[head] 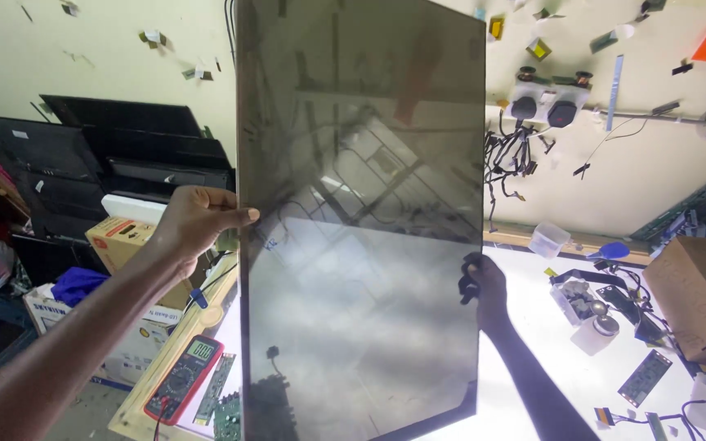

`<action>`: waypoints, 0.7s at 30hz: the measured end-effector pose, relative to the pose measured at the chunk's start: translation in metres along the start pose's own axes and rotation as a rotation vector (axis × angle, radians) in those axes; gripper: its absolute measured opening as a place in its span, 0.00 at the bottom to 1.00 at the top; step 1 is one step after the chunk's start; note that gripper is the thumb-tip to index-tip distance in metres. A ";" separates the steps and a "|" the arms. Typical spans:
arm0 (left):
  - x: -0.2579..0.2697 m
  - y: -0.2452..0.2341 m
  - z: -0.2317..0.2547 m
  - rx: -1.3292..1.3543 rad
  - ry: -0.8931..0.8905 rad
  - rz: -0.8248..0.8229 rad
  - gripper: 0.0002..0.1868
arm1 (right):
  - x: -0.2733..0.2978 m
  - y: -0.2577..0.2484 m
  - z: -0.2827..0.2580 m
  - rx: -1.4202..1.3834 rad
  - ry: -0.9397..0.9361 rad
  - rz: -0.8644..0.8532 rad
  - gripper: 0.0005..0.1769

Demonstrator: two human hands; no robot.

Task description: Repairing a television screen by inspecting circuit boards, using a heat gun, and moving the display panel

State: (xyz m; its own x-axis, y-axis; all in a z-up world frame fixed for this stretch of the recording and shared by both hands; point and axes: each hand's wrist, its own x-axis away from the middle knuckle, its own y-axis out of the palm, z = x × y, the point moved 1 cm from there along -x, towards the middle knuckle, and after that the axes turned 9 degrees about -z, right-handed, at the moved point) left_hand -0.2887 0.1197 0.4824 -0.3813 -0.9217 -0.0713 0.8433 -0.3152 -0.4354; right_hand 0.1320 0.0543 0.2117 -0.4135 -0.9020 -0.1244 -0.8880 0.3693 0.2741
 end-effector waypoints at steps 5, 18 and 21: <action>0.032 0.029 -0.045 0.353 -0.122 0.087 0.10 | -0.056 -0.045 -0.005 0.160 -0.146 -0.171 0.09; 0.112 0.164 -0.146 0.726 -0.331 0.232 0.14 | -0.090 -0.052 -0.065 0.587 -0.146 -0.349 0.12; 0.128 0.190 -0.174 0.768 -0.368 0.261 0.13 | -0.089 -0.057 -0.049 0.667 -0.097 -0.405 0.13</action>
State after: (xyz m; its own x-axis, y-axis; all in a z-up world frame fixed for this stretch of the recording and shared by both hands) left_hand -0.2433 -0.0191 0.2349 -0.1073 -0.9578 0.2666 0.9580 -0.0279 0.2854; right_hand 0.2289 0.1022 0.2542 -0.0203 -0.9829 -0.1833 -0.8938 0.1000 -0.4372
